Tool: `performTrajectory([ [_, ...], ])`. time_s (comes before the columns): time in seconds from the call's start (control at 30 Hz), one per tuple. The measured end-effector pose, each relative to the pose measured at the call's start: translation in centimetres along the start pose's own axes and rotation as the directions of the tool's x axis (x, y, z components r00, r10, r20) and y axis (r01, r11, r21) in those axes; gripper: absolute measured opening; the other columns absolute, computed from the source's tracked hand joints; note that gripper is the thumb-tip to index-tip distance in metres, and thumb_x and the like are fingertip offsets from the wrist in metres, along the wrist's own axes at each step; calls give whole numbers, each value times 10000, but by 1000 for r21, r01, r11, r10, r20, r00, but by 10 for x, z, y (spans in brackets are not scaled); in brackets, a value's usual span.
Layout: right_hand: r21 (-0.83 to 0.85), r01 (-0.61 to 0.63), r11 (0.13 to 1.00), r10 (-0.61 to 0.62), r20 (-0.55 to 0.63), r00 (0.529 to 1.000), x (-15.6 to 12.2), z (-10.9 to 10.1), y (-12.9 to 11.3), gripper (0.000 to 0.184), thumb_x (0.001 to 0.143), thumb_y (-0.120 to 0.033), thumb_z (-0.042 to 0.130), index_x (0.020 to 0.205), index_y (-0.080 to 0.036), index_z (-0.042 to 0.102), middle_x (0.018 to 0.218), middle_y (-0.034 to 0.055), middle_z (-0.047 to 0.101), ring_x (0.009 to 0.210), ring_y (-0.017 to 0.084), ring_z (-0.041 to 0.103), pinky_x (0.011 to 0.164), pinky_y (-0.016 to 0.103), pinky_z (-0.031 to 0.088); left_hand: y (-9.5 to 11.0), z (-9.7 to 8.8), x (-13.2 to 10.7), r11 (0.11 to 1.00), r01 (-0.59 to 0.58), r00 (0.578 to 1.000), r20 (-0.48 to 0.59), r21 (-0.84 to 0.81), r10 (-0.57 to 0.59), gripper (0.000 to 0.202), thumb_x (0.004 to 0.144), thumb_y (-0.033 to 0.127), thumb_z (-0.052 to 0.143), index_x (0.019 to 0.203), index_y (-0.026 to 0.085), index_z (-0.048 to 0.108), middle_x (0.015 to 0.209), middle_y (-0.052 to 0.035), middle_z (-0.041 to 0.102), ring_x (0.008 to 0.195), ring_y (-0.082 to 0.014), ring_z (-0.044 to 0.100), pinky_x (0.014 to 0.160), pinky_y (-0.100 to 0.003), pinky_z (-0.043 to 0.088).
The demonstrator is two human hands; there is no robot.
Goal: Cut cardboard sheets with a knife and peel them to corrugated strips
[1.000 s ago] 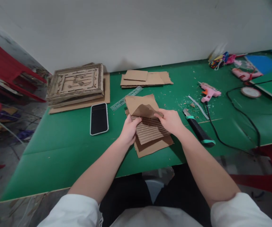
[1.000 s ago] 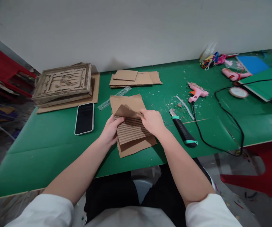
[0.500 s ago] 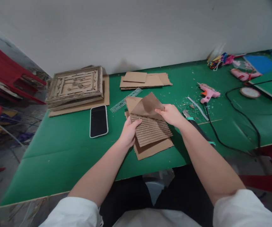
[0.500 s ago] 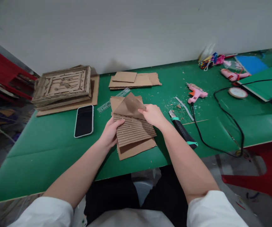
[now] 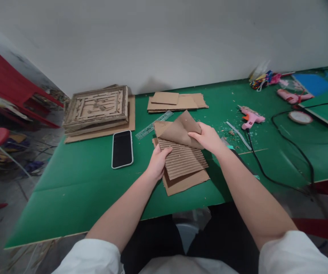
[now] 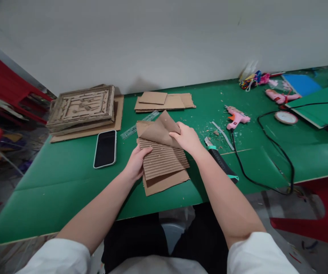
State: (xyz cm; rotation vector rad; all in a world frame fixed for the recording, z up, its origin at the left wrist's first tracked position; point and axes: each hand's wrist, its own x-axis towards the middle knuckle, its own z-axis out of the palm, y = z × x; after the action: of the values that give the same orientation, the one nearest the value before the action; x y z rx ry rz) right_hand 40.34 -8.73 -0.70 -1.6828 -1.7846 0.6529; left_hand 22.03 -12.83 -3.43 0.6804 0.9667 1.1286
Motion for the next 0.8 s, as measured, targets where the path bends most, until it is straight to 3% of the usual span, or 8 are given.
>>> performTrajectory([
  [0.07,-22,11,1000,-10,24,1000,-5,-5,-7,316,682,-406,598,920,-199,609,898,55,651,805,229,577,623,284,398,1,-1,1,1000,-19,1000,-19,-13,18,324,675,223,609,988,160,553,926,-51,650,868,-215,606,814,-381,453],
  [0.3,62,39,997,-59,367,928,-23,-23,-8,295,728,-455,552,827,-193,643,804,17,659,756,219,594,607,278,422,8,-8,6,997,-60,998,-32,-38,58,280,703,279,588,955,158,569,831,-26,651,781,-189,615,737,-320,460],
  [0.37,-27,76,997,-66,277,959,-28,-24,-11,309,740,-414,558,944,-191,623,910,45,655,821,240,594,650,306,444,9,-7,4,995,-96,995,-23,7,96,240,711,253,579,935,165,573,816,-13,648,766,-173,613,721,-291,456],
  [0.43,-193,148,970,-152,-6,988,-34,-21,-23,418,742,-327,574,1133,-184,536,1141,98,573,1008,282,535,791,375,429,9,-4,2,990,-133,991,-12,36,134,230,732,242,559,951,170,569,830,-14,649,793,-171,611,729,-284,453],
  [0.5,-400,231,887,-333,-208,920,-40,-13,-41,559,751,-250,566,1282,-192,400,1342,125,394,1215,314,355,947,463,311,8,0,-1,983,-177,984,8,45,177,249,751,241,544,992,178,555,888,-24,647,853,-178,603,762,-295,448],
  [0.57,-539,405,739,-516,-67,854,-43,-2,-61,524,786,-214,521,1292,-249,391,1372,88,363,1284,301,246,1011,517,187,6,3,-4,971,-230,973,41,67,227,273,758,244,546,1026,190,542,977,-34,634,914,-182,586,799,-301,439],
  [0.67,-593,562,577,-591,173,788,-35,9,-76,317,819,-207,477,1128,-220,543,1178,96,547,1208,282,356,1023,553,100,4,4,-7,953,-283,958,83,109,275,279,769,254,539,1043,205,533,1056,-35,609,946,-180,573,822,-296,429],
  [0.8,-526,592,611,-478,351,805,-9,5,-75,160,806,-294,514,754,-185,620,819,62,633,884,226,537,962,505,233,2,2,-9,949,-282,958,99,144,269,290,795,273,510,1078,213,512,1045,-35,605,915,-174,579,828,-304,425],
])
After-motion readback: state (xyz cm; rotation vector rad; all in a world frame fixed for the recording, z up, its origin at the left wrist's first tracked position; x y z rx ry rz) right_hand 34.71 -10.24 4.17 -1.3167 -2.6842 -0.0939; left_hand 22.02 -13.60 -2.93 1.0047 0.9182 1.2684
